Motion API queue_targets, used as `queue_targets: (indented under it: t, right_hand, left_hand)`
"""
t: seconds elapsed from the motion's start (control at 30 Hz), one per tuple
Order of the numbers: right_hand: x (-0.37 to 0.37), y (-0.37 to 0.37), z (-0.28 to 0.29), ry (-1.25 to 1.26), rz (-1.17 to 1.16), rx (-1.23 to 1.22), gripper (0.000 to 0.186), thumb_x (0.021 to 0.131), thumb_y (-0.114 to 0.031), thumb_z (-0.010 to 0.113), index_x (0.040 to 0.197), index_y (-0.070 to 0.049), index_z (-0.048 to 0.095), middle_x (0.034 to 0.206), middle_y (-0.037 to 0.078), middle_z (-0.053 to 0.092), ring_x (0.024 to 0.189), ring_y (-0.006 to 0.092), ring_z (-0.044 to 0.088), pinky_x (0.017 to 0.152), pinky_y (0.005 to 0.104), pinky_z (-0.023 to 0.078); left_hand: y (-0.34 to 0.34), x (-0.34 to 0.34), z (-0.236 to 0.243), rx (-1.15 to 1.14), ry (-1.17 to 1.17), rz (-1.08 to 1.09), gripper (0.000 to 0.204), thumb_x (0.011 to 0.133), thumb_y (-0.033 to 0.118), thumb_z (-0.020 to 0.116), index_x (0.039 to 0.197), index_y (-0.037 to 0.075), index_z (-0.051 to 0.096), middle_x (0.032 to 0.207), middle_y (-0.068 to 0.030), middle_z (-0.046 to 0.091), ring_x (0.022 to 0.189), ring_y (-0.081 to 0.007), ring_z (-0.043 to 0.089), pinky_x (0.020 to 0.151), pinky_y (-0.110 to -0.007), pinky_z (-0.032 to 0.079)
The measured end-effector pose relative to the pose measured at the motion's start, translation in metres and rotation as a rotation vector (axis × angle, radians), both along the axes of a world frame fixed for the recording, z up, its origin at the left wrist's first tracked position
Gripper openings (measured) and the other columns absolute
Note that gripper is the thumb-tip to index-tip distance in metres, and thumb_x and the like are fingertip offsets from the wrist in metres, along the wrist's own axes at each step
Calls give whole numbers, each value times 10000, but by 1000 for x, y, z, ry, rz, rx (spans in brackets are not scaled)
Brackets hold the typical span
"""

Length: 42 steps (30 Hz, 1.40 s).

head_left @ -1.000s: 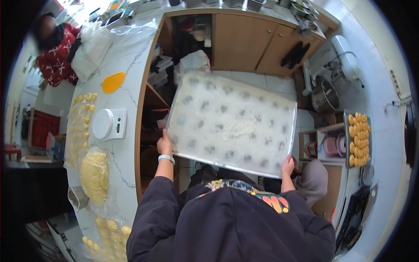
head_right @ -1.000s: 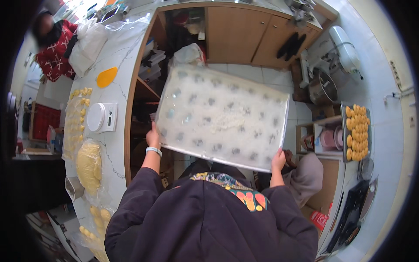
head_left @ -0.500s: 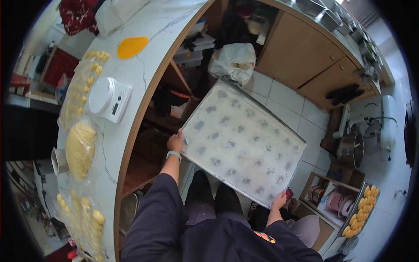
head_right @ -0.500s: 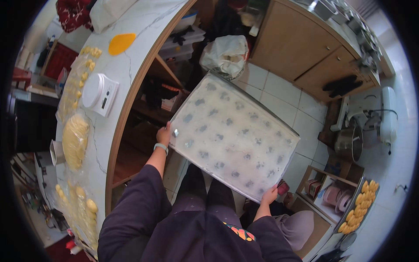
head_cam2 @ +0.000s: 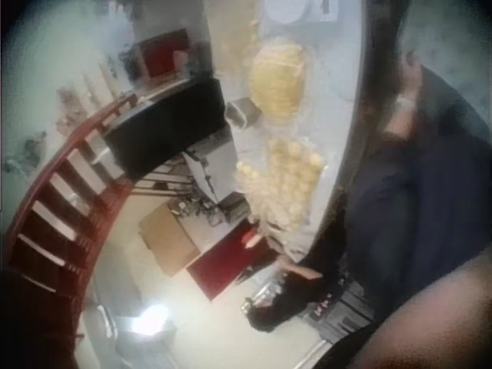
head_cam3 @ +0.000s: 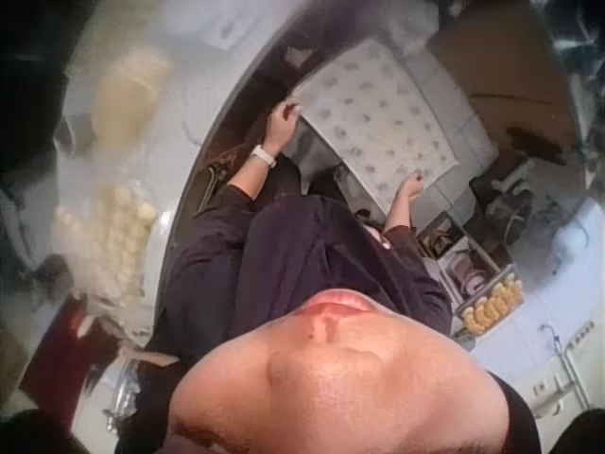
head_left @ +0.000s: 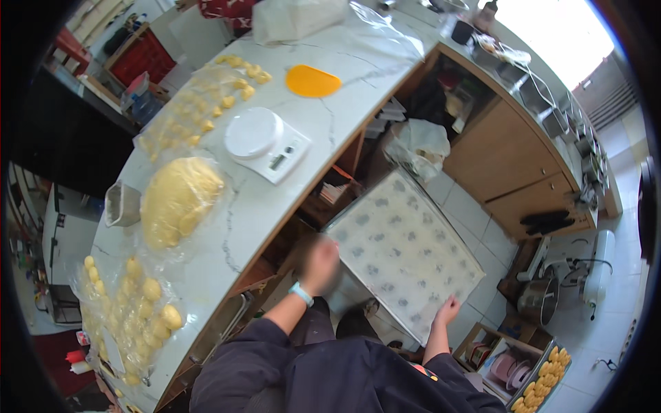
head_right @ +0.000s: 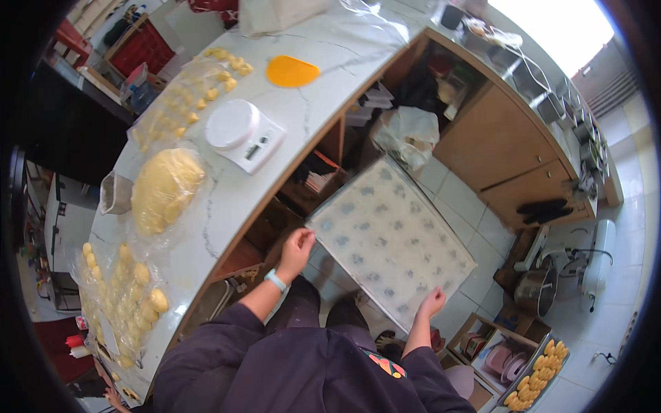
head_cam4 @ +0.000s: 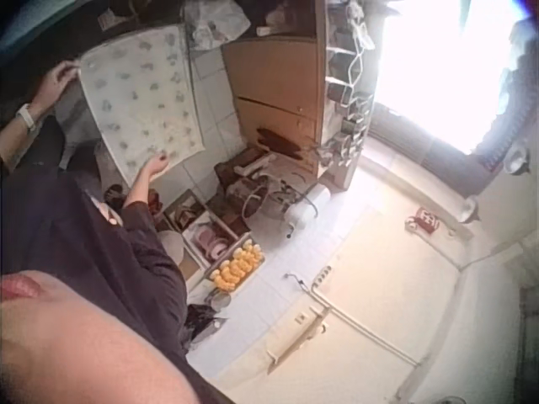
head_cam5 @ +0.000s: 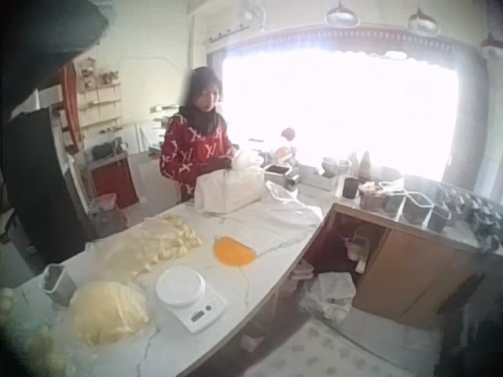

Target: The person picks up a tray, sprinkles flour onto it from a container, and then places several small portions of dough onto the floured tray.

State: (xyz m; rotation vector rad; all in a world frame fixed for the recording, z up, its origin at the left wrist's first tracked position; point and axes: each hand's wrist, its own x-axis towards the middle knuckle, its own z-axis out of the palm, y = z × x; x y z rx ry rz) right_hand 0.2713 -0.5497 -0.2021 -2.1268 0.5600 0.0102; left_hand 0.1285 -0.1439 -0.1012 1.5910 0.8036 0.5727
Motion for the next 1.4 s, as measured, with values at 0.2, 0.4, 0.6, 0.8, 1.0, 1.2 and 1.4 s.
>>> queue_targets:
  t: [0.2, 0.4, 0.6, 0.8, 1.0, 1.2, 1.4]
  right_hand:
    - [25, 346, 224, -540, 807, 387, 458, 851, -70, 631, 1262, -11, 438, 1240, 132, 487, 1117, 232, 508, 957, 354, 416]
    - [1, 521, 291, -636, 1332, -261, 1140, 604, -602, 769, 1465, -131, 188, 1445, 243, 285, 1372, 381, 237, 1104, 506, 189]
    - [19, 541, 279, -512, 1344, -214, 972, 681, -586, 719, 1451, -186, 281, 1422, 248, 348, 1332, 396, 329, 1091, 515, 231]
    - [36, 508, 249, -689, 1338, -46, 318, 805, -179, 621, 1110, -94, 647, 1131, 166, 614, 1073, 348, 569, 944, 405, 438]
    - [36, 503, 259, -846, 1481, -307, 407, 788, -228, 635, 1175, -111, 591, 1183, 169, 577, 1118, 341, 526, 998, 468, 378]
    - [11, 539, 273, -627, 1499, -286, 789, 701, -459, 711, 1333, -120, 384, 1371, 266, 355, 1236, 426, 381, 1057, 512, 266]
    - [34, 546, 283, -505, 1554, -410, 999, 560, -517, 780, 1345, -88, 335, 1350, 250, 341, 1262, 427, 333, 1053, 499, 275]
  left_hand:
    - [47, -92, 148, 299, -53, -40, 149, 868, 109, 631, 776, 5, 579, 701, -128, 563, 631, -283, 556, 591, -338, 440]
    - [107, -203, 176, 569, 145, 317, 191, 853, 55, 619, 700, 16, 511, 661, -134, 523, 608, -317, 517, 553, -385, 400]
    - [104, -265, 161, 580, 304, 348, 206, 851, 58, 618, 694, 26, 488, 658, -116, 508, 605, -306, 487, 552, -394, 377]
    - [99, -273, 146, 543, 316, 397, 220, 841, 56, 618, 683, 40, 467, 670, -95, 504, 622, -293, 468, 572, -388, 369]
    - [100, -270, 145, 616, 410, 361, 225, 816, 48, 628, 669, 55, 459, 662, -85, 476, 624, -285, 456, 582, -392, 354]
    - [104, -259, 149, 743, 530, 337, 229, 803, 52, 631, 659, 63, 453, 658, -75, 466, 624, -274, 452, 599, -387, 344]
    - [95, -263, 147, 796, 600, 373, 223, 795, 49, 626, 659, 66, 451, 663, -77, 464, 636, -277, 457, 618, -396, 351]
